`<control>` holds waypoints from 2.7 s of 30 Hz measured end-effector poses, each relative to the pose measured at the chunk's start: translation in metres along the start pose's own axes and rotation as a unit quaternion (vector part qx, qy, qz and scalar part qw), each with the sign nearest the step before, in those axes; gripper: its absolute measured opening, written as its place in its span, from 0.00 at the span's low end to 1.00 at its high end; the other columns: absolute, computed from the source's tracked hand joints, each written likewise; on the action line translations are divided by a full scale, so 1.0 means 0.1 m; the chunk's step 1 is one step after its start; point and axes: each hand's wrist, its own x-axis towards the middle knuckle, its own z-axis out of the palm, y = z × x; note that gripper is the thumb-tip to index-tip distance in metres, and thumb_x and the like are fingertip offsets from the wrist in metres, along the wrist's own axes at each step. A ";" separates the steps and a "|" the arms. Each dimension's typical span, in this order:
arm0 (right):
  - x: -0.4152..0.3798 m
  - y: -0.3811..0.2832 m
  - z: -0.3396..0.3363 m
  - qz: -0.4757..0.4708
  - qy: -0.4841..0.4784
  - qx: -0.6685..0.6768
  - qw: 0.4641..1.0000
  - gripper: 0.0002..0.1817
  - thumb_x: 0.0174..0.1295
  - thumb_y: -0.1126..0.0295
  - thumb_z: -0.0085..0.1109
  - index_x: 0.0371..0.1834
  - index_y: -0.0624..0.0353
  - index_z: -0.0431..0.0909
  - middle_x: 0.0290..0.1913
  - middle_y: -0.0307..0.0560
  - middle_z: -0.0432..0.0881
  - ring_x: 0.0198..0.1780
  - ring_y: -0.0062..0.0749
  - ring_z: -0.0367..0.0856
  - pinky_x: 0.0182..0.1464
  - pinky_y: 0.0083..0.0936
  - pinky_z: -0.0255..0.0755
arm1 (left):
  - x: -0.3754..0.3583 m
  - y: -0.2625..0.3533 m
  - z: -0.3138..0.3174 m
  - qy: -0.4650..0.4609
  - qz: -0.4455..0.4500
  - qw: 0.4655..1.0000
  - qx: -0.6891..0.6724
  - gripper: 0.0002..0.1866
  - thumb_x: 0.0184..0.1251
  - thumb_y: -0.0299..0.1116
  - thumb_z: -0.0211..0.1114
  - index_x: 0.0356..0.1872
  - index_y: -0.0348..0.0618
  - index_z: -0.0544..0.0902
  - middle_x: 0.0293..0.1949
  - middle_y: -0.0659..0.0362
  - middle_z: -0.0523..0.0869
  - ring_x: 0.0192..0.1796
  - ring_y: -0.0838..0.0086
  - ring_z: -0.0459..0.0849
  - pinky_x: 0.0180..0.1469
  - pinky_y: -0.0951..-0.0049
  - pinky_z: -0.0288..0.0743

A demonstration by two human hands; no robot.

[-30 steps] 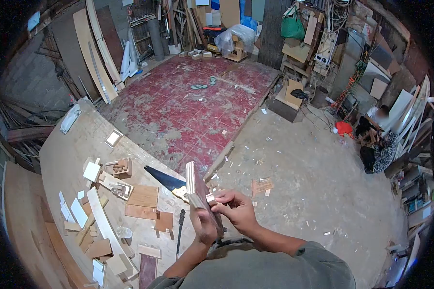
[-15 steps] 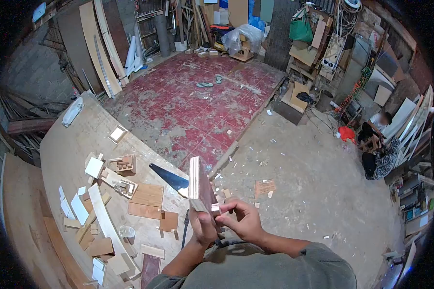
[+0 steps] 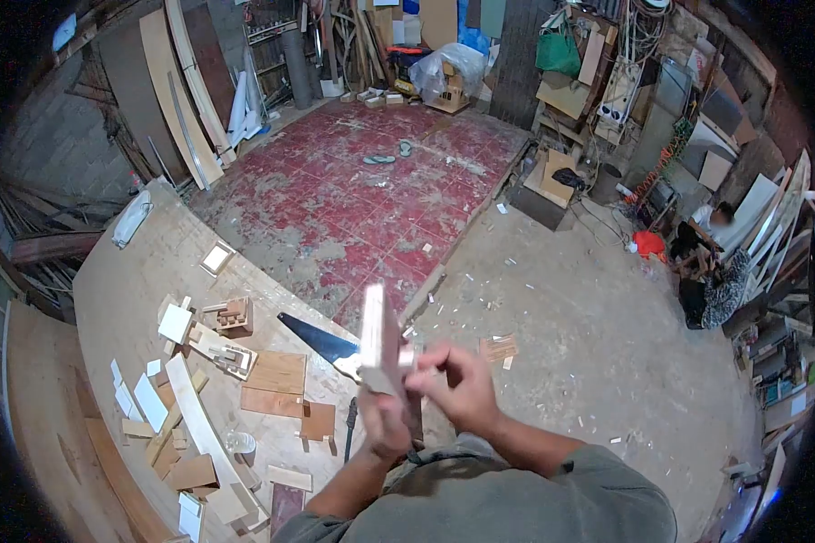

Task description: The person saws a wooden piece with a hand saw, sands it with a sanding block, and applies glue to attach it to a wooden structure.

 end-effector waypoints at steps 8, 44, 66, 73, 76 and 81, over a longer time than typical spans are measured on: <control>0.08 -0.21 0.04 -0.063 0.003 0.040 0.997 0.12 0.58 0.72 0.73 0.40 0.61 0.79 0.38 0.42 0.79 0.43 0.25 0.76 0.48 0.23 0.68 | 0.10 0.21 0.13 0.016 -0.010 0.999 -0.042 0.50 0.72 0.70 0.43 0.72 0.26 0.60 0.70 0.44 0.69 0.68 0.60 0.72 0.69 0.58 0.64; 0.03 -0.55 -0.24 -0.181 0.069 0.050 0.980 0.12 0.66 0.73 0.65 0.49 0.60 0.74 0.48 0.41 0.79 0.49 0.23 0.77 0.57 0.25 0.68 | -0.45 0.06 0.23 0.079 -0.070 0.984 -0.147 0.45 0.73 0.69 0.46 0.74 0.38 0.57 0.66 0.48 0.72 0.66 0.59 0.75 0.68 0.58 0.69; -0.23 -0.56 -0.30 -0.446 -0.226 -0.482 0.720 0.14 0.57 0.63 0.68 0.45 0.54 0.81 0.26 0.39 0.75 0.24 0.32 0.79 0.22 0.29 0.71 | -0.45 0.38 0.07 0.019 -0.215 0.953 -0.214 0.34 0.82 0.57 0.39 0.63 0.33 0.72 0.54 0.53 0.81 0.55 0.72 0.80 0.59 0.70 0.73; -0.25 -0.54 -0.29 -0.434 -0.280 -0.457 0.724 0.14 0.60 0.63 0.64 0.46 0.56 0.80 0.26 0.41 0.76 0.23 0.33 0.80 0.22 0.31 0.72 | -0.49 0.31 -0.05 0.013 -0.245 0.944 -0.220 0.36 0.80 0.62 0.37 0.60 0.35 0.74 0.46 0.56 0.83 0.47 0.74 0.83 0.48 0.72 0.78; -0.14 -0.52 -0.32 -0.408 -0.221 -0.475 0.748 0.12 0.61 0.65 0.62 0.46 0.57 0.81 0.27 0.42 0.77 0.25 0.34 0.82 0.23 0.32 0.73 | -0.47 0.31 -0.01 0.006 -0.235 0.948 -0.216 0.36 0.80 0.62 0.37 0.59 0.35 0.74 0.46 0.56 0.83 0.46 0.74 0.83 0.47 0.72 0.77; -0.15 -0.51 -0.24 -0.424 -0.257 -0.434 0.752 0.14 0.60 0.62 0.68 0.44 0.58 0.82 0.26 0.44 0.78 0.25 0.36 0.82 0.24 0.33 0.73 | -0.47 0.29 -0.09 0.018 -0.228 0.947 -0.226 0.36 0.80 0.62 0.37 0.60 0.36 0.73 0.46 0.57 0.82 0.46 0.73 0.82 0.49 0.72 0.76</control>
